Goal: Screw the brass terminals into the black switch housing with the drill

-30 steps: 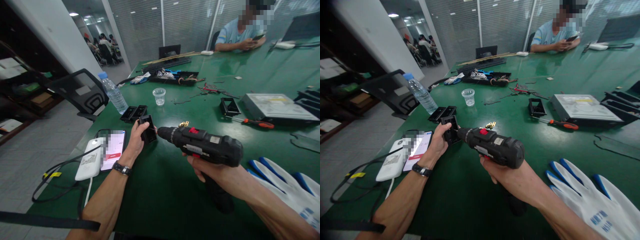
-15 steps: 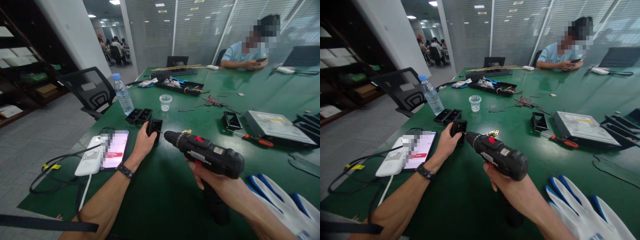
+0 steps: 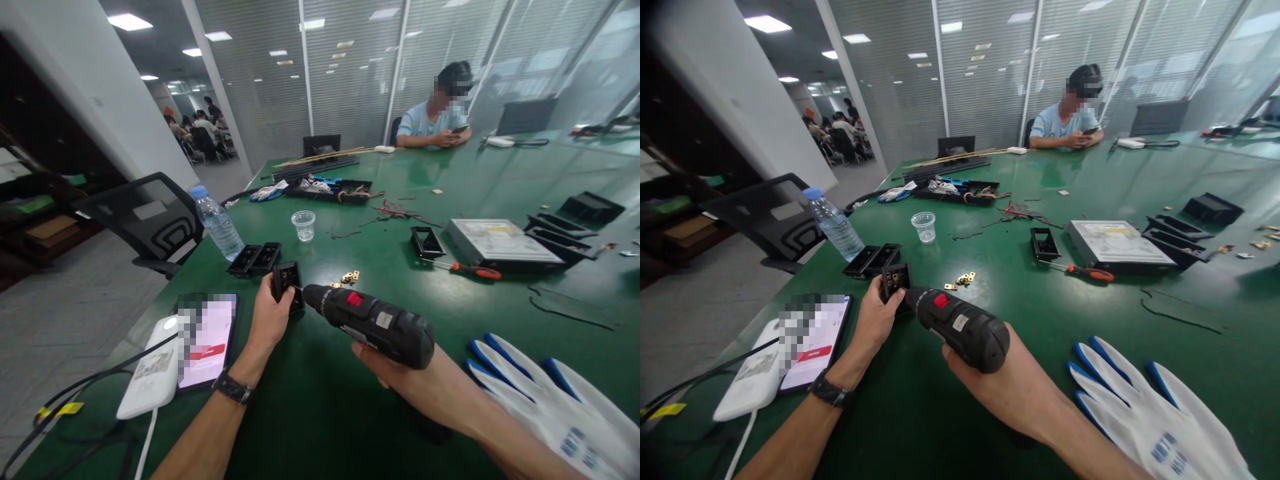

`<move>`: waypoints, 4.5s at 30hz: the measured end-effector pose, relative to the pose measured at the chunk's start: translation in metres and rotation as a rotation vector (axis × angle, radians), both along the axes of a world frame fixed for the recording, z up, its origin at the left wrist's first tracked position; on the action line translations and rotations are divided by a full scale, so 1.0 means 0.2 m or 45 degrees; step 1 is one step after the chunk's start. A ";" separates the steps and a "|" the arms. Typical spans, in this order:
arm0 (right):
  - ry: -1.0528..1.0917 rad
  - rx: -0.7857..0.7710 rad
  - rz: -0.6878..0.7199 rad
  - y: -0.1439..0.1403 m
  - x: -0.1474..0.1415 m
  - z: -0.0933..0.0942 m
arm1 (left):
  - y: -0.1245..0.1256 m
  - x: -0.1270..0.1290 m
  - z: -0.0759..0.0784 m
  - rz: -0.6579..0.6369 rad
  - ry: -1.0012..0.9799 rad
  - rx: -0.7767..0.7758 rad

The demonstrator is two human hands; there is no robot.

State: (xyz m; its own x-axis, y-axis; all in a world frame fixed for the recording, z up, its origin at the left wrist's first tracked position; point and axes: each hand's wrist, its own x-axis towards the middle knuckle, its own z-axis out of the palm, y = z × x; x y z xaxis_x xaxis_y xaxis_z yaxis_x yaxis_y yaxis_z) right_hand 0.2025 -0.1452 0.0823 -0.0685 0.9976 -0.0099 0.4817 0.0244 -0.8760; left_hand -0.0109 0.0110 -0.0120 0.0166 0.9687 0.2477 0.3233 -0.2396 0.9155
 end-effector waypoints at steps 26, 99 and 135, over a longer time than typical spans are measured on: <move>-0.217 0.146 -0.014 -0.03 -0.03 0.01 | 0.00 0.01 0.04 -0.078 -0.314 -0.241; -0.448 0.644 0.101 -0.03 -0.04 -0.15 | 0.03 0.03 -0.06 -0.008 -0.228 0.254; -0.453 0.597 0.057 -0.02 -0.02 -0.16 | 0.04 0.03 -0.06 0.019 -0.180 0.246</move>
